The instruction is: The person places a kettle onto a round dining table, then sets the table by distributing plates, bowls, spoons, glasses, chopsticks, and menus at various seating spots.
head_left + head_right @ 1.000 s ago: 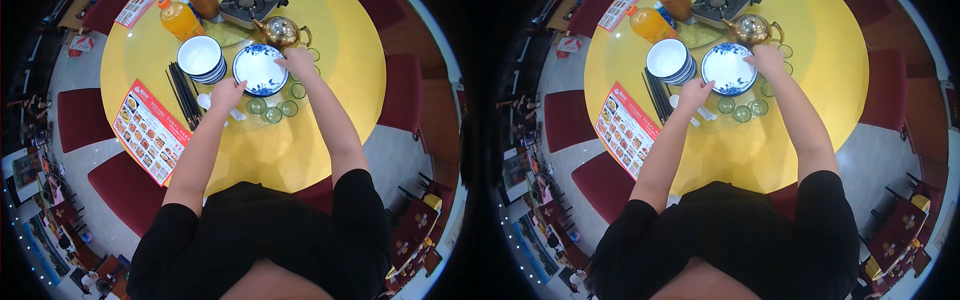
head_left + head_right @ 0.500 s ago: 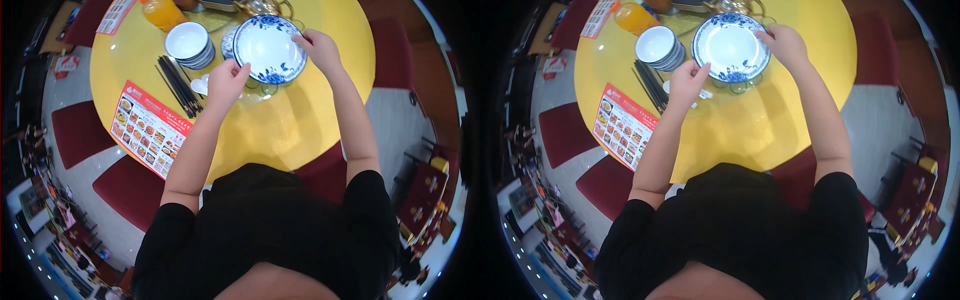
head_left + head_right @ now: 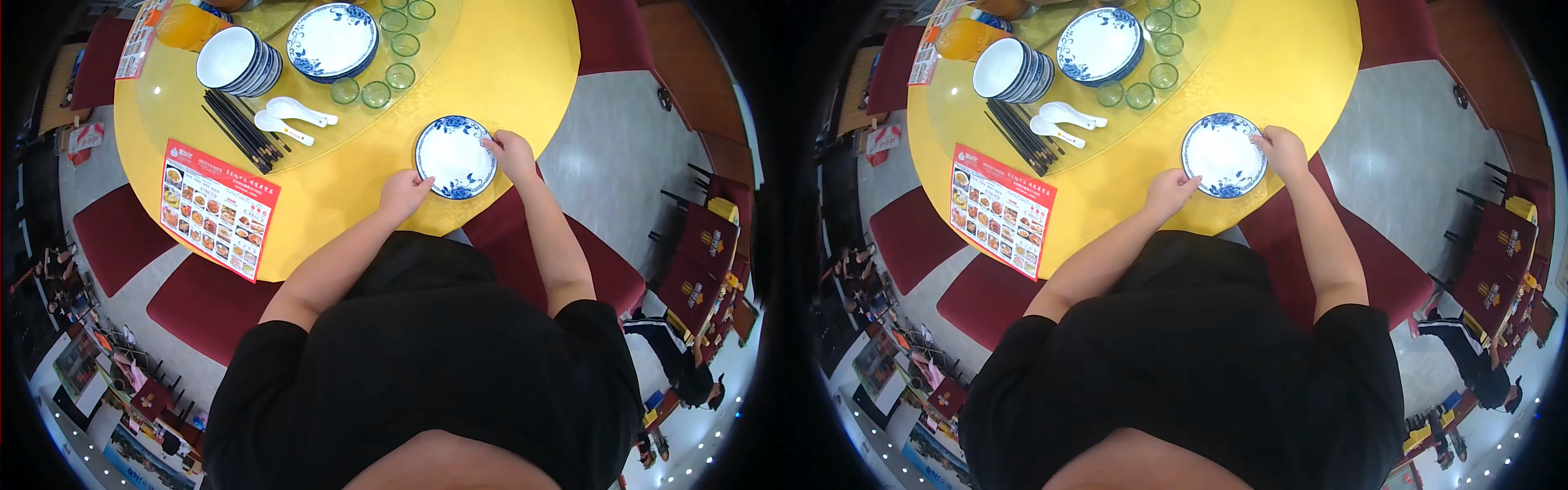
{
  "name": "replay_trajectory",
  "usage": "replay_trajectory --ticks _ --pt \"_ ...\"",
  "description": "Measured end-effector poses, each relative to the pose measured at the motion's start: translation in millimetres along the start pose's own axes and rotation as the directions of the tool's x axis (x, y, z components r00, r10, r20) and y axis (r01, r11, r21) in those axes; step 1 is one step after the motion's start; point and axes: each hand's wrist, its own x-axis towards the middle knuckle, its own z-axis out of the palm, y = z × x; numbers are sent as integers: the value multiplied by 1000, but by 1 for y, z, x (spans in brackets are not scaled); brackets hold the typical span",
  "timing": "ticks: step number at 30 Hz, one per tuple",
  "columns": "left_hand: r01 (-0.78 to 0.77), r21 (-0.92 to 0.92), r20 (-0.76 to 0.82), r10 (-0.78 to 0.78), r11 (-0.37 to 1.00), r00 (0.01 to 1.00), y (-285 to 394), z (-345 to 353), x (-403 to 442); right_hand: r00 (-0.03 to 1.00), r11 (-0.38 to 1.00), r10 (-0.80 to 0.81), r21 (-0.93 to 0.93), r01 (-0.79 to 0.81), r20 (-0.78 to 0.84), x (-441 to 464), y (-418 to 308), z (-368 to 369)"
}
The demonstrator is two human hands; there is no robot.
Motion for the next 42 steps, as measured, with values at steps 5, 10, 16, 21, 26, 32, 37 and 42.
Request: replay_trajectory --ticks 5,10,16,21,26,32,37,42 --pt "-2 159 6 1 987 1000 1 7 2 995 984 -91 -149 97 46 7 20 10" --pt "25 110 18 -27 994 999 23 -27 -9 989 974 -92 -219 66 -113 10 -33 -37" --pt "-299 -139 -838 49 944 544 32 -192 -7 916 872 -364 284 398 -165 89 -190 -50" --pt "136 35 -740 -65 990 669 23 -301 36 933 897 -358 284 339 18 174 -285 14" --pt "220 192 -646 -46 956 762 40 -305 64 924 927 -372 -6 374 90 182 -312 20" --pt "192 325 -682 88 926 726 38 -305 70 899 898 -437 -50 438 32 177 -314 22" --pt "-62 241 -677 213 969 705 95 -284 18 885 878 -457 110 465 -91 126 -303 -49" --pt "-351 -15 -357 322 936 877 119 -178 -14 923 861 -353 332 386 -155 41 -177 -85"
